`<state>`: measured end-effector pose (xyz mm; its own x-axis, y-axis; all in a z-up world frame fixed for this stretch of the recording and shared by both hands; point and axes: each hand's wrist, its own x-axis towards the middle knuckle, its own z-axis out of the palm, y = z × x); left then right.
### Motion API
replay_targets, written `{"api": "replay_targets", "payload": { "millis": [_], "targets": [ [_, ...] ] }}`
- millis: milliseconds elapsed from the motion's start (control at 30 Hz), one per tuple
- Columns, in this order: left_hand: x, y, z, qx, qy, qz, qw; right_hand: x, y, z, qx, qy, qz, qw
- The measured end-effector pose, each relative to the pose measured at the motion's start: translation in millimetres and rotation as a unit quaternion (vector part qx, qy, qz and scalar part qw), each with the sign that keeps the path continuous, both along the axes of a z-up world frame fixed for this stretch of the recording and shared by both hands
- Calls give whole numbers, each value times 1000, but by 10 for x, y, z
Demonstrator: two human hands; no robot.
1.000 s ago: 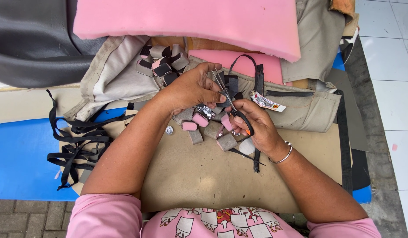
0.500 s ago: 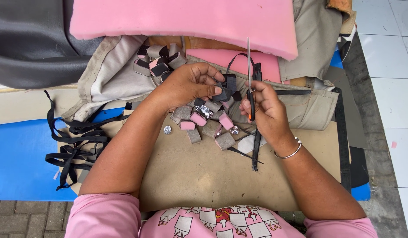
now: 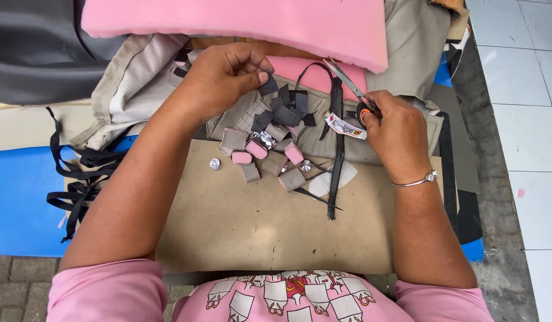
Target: Applying adhesive to small leather and fabric scraps to assemble or repair them, including trimming with scissors.
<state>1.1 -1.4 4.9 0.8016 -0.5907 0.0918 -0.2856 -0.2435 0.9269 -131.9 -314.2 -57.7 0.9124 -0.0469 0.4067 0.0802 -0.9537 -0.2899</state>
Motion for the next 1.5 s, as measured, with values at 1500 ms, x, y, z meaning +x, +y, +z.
{"api": "replay_targets", "payload": {
  "millis": [1500],
  "targets": [
    [-355,137,-518,-172,83,-82,978,388,419,25,-74,147,115,980]
  ]
}}
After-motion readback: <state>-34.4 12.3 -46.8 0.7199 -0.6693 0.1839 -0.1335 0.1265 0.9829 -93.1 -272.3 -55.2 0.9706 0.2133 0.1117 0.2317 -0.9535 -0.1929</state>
